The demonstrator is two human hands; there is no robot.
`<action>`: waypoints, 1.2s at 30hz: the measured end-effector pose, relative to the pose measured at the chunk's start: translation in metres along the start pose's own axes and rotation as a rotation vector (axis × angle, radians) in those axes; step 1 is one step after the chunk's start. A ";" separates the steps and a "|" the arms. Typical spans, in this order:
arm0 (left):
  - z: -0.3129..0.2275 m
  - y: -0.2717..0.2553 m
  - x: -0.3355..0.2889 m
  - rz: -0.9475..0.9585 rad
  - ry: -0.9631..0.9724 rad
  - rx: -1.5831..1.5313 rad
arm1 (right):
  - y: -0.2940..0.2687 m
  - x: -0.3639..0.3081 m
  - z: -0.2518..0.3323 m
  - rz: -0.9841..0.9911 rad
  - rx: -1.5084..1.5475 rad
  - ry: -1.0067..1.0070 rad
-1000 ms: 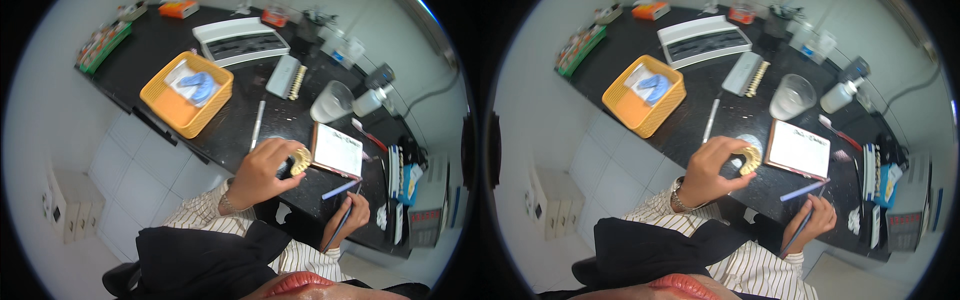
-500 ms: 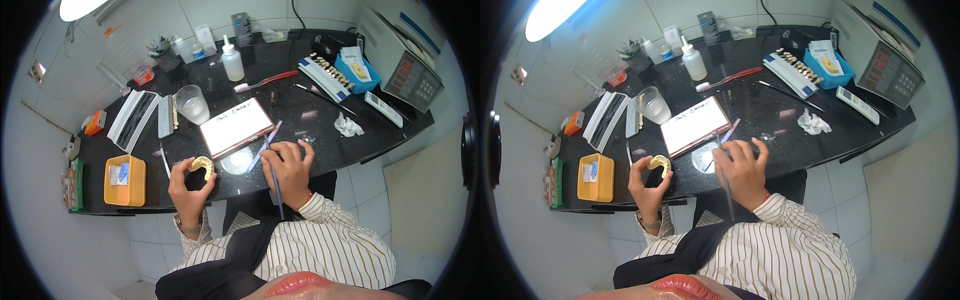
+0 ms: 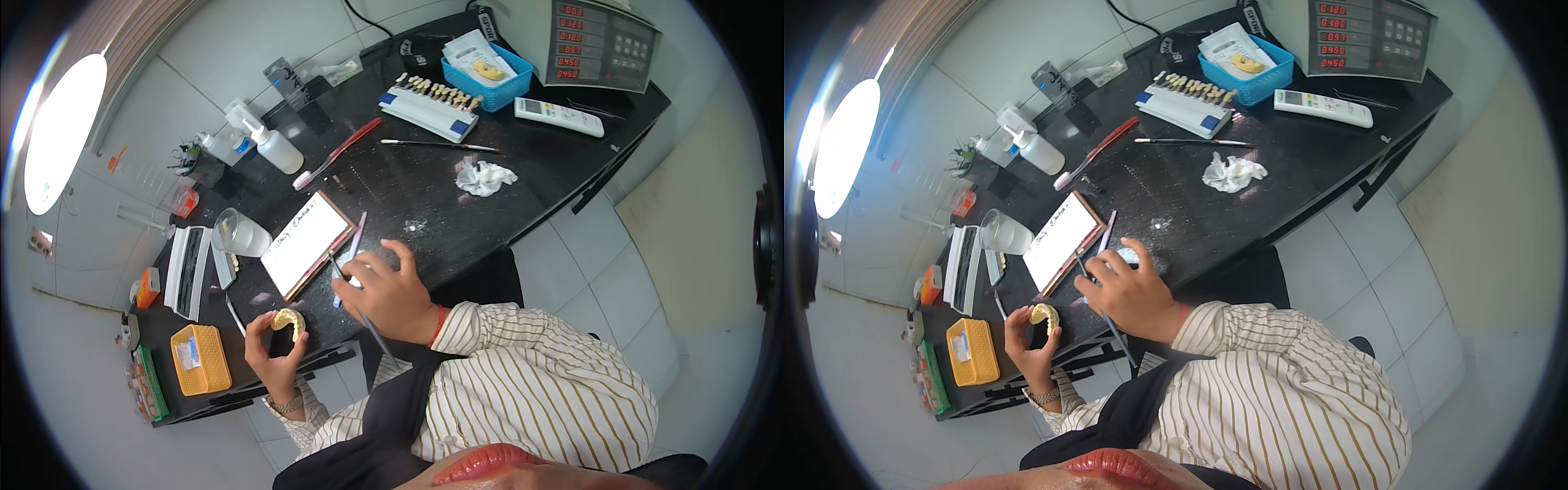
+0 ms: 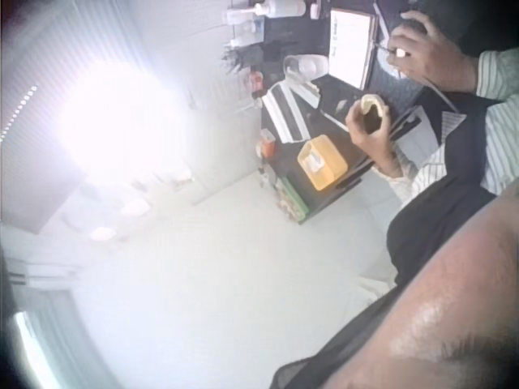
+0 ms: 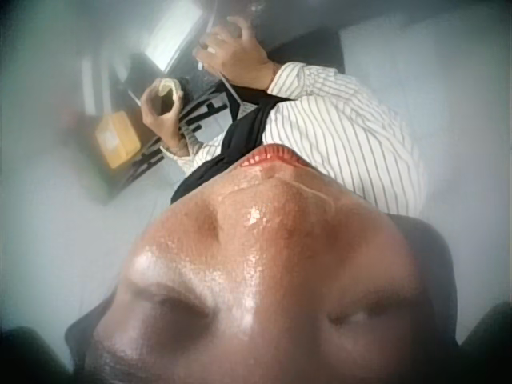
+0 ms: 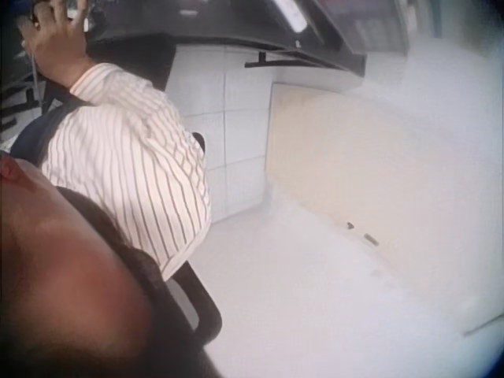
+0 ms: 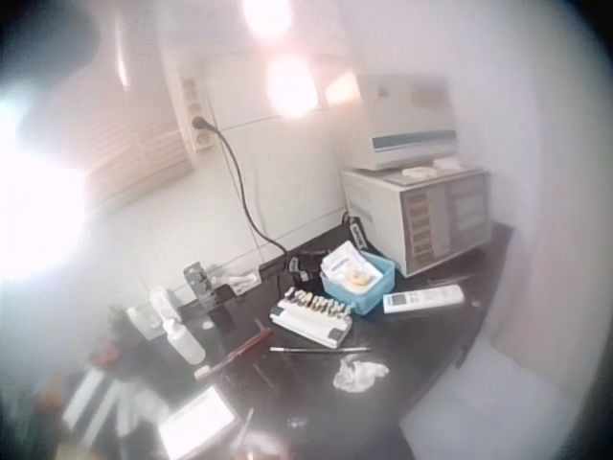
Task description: The person uses a fine brush to apply and shape material on a dental mold held in their left hand. They repeatedly dip the brush into a container and wipe it on a tissue while working on the mold's surface.
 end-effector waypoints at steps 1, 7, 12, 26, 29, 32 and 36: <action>0.002 0.001 0.000 0.008 0.000 0.000 | 0.000 0.000 0.000 -0.001 0.003 -0.010; 0.001 0.005 0.001 0.026 0.001 0.005 | -0.003 0.000 0.001 -0.048 -0.021 -0.040; -0.001 0.005 0.004 0.055 -0.011 -0.004 | -0.003 -0.001 -0.001 -0.040 -0.031 -0.032; -0.013 0.002 0.011 -0.018 0.043 0.063 | 0.002 -0.002 -0.003 0.051 0.025 0.012; -0.010 -0.002 0.005 -0.045 0.018 0.090 | 0.004 -0.002 0.001 0.062 0.064 0.020; -0.009 -0.002 0.006 -0.052 0.014 0.079 | 0.004 0.000 0.000 0.080 0.069 0.010; -0.009 -0.004 0.007 -0.076 0.012 0.112 | 0.002 0.000 -0.001 0.052 0.141 -0.022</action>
Point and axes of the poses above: each hand's wrist, its own x-axis towards the middle knuckle, its own y-axis out of the palm, z = x × y, the point moved 5 cm from there along x, towards the middle knuckle, and after that the axes turned 14 degrees about x, right-handed, at the moved point
